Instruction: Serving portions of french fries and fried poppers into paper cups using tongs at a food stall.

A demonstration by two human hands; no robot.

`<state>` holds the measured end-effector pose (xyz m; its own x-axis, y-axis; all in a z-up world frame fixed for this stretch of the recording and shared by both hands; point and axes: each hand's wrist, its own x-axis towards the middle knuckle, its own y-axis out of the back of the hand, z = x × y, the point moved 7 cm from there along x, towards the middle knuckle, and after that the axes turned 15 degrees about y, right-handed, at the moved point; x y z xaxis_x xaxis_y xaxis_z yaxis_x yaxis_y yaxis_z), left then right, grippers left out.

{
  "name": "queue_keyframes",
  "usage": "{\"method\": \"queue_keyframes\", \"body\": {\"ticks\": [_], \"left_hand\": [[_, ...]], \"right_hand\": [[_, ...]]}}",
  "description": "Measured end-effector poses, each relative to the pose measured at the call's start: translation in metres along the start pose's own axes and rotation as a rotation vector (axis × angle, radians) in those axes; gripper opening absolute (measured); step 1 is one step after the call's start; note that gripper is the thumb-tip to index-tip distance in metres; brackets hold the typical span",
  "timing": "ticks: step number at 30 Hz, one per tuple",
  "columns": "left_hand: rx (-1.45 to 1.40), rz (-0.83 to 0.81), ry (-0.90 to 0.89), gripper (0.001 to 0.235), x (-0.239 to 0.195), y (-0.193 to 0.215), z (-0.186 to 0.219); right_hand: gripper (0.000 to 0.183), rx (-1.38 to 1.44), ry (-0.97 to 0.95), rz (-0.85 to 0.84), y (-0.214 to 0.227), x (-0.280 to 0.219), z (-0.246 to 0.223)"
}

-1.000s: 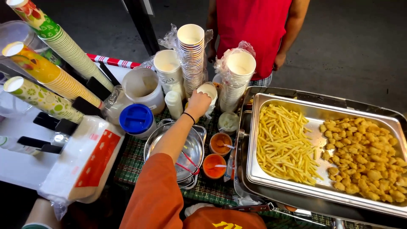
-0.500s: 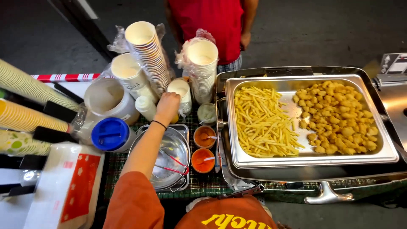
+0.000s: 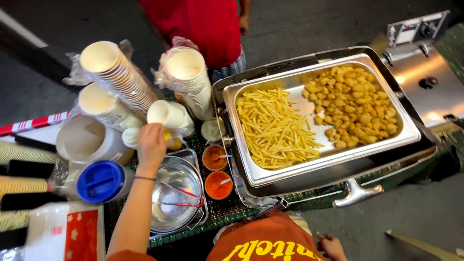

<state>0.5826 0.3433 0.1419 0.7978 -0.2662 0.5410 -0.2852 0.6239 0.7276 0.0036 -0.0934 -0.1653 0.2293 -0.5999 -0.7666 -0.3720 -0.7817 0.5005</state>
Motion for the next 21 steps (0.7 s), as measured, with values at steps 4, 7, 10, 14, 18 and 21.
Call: {"method": "queue_keyframes", "body": {"ticks": [4,7,10,14,18,21], "left_hand": [[-0.118,0.19,0.035,0.01,-0.012,0.052,0.023],[-0.245,0.08,-0.02,0.006,-0.019,0.092,0.09],[-0.367,-0.197,-0.109,0.011,-0.037,0.101,0.164],[-0.633,-0.419,-0.298,0.005,-0.05,0.119,0.288],[-0.743,-0.632,-0.433,0.006,-0.087,0.123,0.351],[-0.823,-0.505,-0.255,0.02,-0.11,0.117,0.352]], "right_hand": [[0.04,0.017,0.144,0.024,0.004,-0.001,-0.01],[0.055,-0.308,0.42,0.272,0.023,0.004,-0.031],[0.058,-0.009,0.865,0.391,0.044,-0.124,-0.151],[0.032,0.255,1.138,0.049,0.051,-0.245,-0.251],[0.096,0.262,1.32,-0.395,0.033,-0.314,-0.297],[0.064,0.266,1.443,-0.462,0.027,-0.324,-0.298]]}}
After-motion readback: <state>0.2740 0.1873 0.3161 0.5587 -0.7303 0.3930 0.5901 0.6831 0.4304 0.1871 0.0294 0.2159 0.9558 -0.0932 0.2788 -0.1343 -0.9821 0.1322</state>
